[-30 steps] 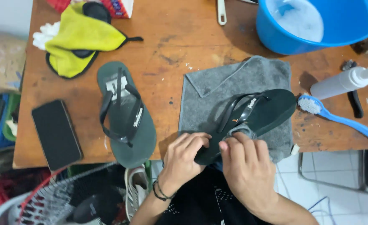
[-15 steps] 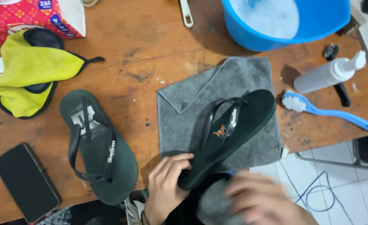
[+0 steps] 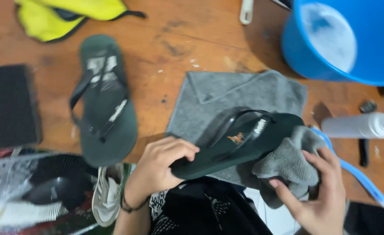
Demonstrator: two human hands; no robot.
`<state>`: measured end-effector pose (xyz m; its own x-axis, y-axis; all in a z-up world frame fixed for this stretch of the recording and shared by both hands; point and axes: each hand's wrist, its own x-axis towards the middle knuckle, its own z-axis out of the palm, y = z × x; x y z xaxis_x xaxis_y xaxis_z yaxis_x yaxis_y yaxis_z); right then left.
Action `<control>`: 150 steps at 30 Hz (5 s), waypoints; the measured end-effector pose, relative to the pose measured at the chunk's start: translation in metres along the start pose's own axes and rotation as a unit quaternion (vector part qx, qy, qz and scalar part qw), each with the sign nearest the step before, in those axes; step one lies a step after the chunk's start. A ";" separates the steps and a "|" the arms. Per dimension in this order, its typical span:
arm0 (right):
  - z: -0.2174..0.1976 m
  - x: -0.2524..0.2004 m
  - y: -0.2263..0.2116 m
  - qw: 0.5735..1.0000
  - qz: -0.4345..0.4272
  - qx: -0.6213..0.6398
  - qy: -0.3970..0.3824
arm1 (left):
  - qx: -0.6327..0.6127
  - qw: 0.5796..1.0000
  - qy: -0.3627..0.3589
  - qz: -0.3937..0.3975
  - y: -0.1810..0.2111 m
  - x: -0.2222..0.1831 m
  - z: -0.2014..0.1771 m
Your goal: Scrubbing the sole and edges of a flip-flop with a brush and soapy water, then wiping it clean.
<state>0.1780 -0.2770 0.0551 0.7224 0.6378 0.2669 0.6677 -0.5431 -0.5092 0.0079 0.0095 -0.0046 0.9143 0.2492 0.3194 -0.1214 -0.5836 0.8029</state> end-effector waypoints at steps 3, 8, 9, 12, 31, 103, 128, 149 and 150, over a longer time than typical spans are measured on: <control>0.003 -0.023 0.013 0.999 -0.031 -0.019 0.025 | -0.013 1.000 -0.006 0.027 0.005 -0.011 0.006; 0.001 -0.051 -0.003 0.991 -0.030 0.129 0.024 | 0.010 0.999 0.044 0.026 0.007 -0.012 0.013; 0.004 -0.057 0.002 0.990 -0.034 0.133 0.036 | 0.018 0.998 0.044 0.037 0.007 -0.010 0.011; 0.016 -0.068 0.026 0.974 -0.034 0.214 0.064 | 0.011 0.998 0.014 0.059 0.010 -0.009 0.002; 0.055 -0.049 0.009 0.992 -0.017 -0.014 0.126 | 0.184 0.975 0.078 0.097 -0.005 -0.014 0.012; 0.082 -0.036 0.037 0.970 -0.090 0.183 0.129 | 0.114 0.925 0.360 0.045 -0.016 -0.026 0.019; 0.080 -0.033 0.023 0.980 -0.066 0.121 0.141 | 0.158 0.912 0.378 -0.018 -0.007 -0.018 0.025; 0.081 -0.034 0.026 0.979 -0.067 0.124 0.145 | 0.156 0.916 0.369 -0.020 -0.013 -0.020 0.029; 0.081 -0.033 0.025 0.979 -0.063 0.126 0.144 | 0.157 0.917 0.366 -0.022 -0.014 -0.019 0.028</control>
<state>0.1564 -0.2681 -0.0328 0.6818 0.4914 0.5420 0.7157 -0.2944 -0.6333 0.0031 -0.0091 -0.0357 0.3981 0.6624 0.6346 0.1311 -0.7258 0.6753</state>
